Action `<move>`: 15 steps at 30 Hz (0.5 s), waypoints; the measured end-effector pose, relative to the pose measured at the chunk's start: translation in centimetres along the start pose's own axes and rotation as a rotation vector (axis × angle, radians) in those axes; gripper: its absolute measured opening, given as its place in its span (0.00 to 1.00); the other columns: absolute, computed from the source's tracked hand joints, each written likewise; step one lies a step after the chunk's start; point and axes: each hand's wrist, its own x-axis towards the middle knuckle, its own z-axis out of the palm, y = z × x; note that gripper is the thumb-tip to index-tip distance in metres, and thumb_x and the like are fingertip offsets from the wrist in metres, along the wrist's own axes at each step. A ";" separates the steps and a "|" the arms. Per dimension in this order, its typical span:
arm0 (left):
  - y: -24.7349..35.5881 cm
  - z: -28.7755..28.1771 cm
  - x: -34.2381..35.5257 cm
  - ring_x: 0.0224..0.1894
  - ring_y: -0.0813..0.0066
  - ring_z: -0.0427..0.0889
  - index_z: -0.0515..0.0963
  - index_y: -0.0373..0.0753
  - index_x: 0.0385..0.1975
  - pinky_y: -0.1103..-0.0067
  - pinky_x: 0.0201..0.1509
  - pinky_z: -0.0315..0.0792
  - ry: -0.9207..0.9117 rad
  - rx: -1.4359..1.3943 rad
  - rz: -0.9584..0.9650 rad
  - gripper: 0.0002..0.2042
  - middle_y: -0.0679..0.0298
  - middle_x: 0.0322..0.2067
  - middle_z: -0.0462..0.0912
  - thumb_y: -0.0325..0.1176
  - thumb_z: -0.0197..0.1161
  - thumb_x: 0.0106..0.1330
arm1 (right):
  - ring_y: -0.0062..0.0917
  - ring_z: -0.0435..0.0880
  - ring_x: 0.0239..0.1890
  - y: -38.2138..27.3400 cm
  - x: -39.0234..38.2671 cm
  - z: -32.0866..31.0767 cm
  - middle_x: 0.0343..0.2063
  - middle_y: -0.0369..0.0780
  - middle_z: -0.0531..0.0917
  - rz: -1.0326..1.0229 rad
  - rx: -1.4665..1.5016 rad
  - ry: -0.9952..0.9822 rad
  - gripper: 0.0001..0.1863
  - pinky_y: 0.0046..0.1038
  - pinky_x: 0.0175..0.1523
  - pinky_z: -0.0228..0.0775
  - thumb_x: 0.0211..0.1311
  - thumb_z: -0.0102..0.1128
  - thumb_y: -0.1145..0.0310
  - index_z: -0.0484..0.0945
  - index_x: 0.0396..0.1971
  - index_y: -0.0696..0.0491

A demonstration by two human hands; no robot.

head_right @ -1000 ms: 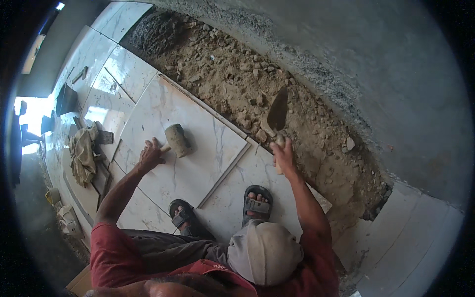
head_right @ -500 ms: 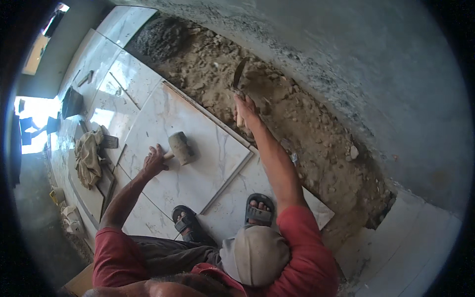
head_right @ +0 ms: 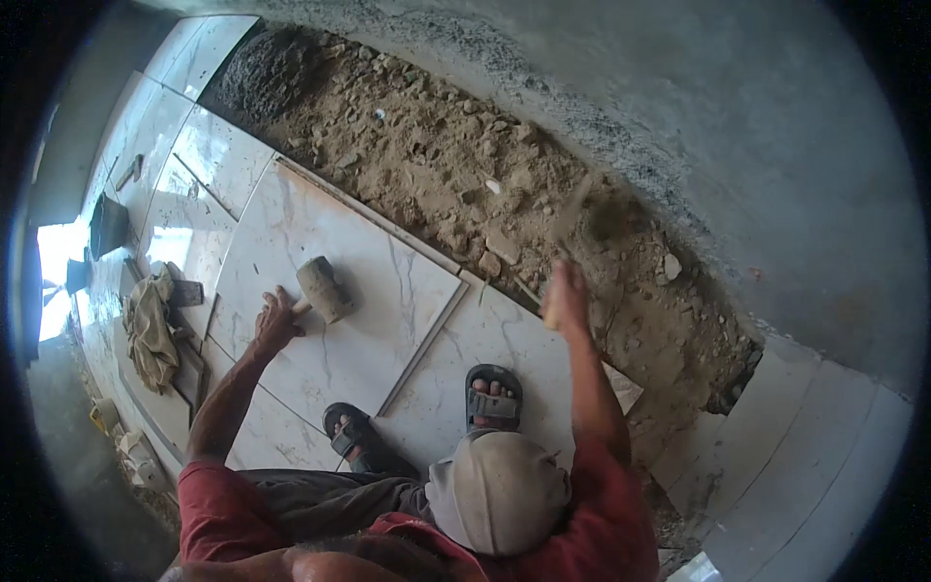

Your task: The person aligns floor tiles on the ground by hand and uses a hammer and a trowel to break up and clear the adjacent dirt.

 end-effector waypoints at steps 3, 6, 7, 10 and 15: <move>0.5 0.5 0.6 0.52 0.35 0.69 0.45 0.24 0.62 0.62 0.52 0.69 0.022 -0.014 0.042 0.53 0.22 0.55 0.52 0.35 0.76 0.38 | 0.20 0.69 0.14 -2.4 2.5 8.2 0.17 0.34 0.69 -0.180 -0.098 -0.087 0.22 0.26 0.16 0.63 0.62 0.50 0.50 0.67 0.45 0.53; 1.3 0.9 0.8 0.52 0.35 0.69 0.46 0.24 0.62 0.61 0.52 0.70 -0.002 -0.030 0.016 0.53 0.23 0.55 0.53 0.33 0.76 0.38 | 0.20 0.72 0.18 -4.8 7.2 12.9 0.22 0.36 0.71 -0.194 -0.200 -0.282 0.22 0.25 0.18 0.64 0.61 0.51 0.50 0.67 0.45 0.51; 1.0 0.7 0.5 0.52 0.35 0.69 0.46 0.24 0.62 0.61 0.52 0.70 -0.007 -0.027 0.020 0.53 0.23 0.55 0.53 0.33 0.76 0.38 | 0.20 0.72 0.18 -4.7 7.7 12.6 0.22 0.36 0.71 -0.189 -0.199 -0.277 0.22 0.25 0.18 0.64 0.61 0.51 0.50 0.67 0.45 0.51; 1.3 0.5 0.5 0.51 0.37 0.70 0.45 0.26 0.62 0.61 0.51 0.70 -0.014 -0.074 0.008 0.52 0.26 0.56 0.54 0.33 0.76 0.39 | 0.21 0.73 0.17 -2.1 10.6 8.6 0.23 0.37 0.73 -0.385 -0.361 -0.021 0.21 0.26 0.17 0.64 0.62 0.50 0.50 0.68 0.45 0.51; 0.2 0.3 -0.3 0.50 0.39 0.71 0.46 0.26 0.62 0.62 0.50 0.70 0.033 -0.034 0.013 0.53 0.27 0.55 0.55 0.33 0.76 0.38 | 0.24 0.72 0.14 2.6 6.5 -4.4 0.22 0.40 0.73 -0.286 -0.199 0.210 0.25 0.28 0.19 0.66 0.61 0.52 0.48 0.69 0.44 0.56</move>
